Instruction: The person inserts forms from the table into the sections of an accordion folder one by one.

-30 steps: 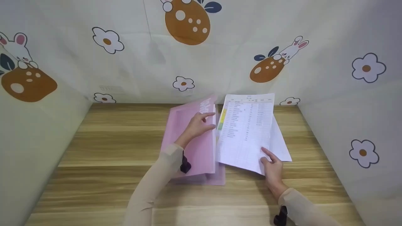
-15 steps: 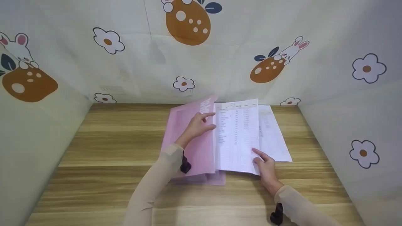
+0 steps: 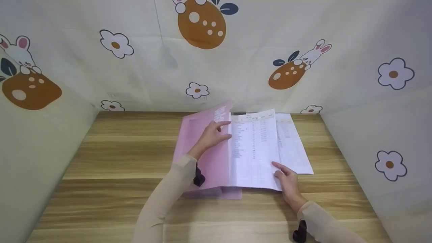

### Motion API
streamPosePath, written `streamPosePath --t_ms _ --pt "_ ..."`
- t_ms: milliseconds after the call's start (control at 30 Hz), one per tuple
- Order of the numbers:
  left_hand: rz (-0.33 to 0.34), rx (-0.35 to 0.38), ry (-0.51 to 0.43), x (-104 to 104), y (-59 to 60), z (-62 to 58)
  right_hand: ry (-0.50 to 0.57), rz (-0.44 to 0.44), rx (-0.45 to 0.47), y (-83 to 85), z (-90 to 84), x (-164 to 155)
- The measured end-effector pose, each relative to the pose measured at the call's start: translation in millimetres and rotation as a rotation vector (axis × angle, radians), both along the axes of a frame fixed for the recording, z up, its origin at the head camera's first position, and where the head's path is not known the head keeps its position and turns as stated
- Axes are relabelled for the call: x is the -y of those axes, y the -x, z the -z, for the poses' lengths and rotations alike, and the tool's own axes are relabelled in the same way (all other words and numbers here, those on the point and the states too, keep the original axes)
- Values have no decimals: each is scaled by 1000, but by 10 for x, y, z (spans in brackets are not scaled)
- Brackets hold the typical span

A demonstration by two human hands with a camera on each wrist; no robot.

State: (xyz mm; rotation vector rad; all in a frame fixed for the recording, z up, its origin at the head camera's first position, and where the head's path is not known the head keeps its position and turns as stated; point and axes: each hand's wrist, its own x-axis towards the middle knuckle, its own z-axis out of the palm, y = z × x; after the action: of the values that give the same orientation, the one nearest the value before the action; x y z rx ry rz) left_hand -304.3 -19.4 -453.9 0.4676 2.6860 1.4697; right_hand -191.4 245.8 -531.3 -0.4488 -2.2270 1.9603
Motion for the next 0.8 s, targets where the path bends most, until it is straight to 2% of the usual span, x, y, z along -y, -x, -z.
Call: streamPosePath --t_ms 267,500,800 --pt "8 -34 16 2 2 3 -21 9 11 -36 -13 -11" --pt "4 -30 17 1 8 7 -42 26 23 -67 -29 -37" --pt "1 -17 21 -1 4 4 -49 37 -52 -69 -31 -50"
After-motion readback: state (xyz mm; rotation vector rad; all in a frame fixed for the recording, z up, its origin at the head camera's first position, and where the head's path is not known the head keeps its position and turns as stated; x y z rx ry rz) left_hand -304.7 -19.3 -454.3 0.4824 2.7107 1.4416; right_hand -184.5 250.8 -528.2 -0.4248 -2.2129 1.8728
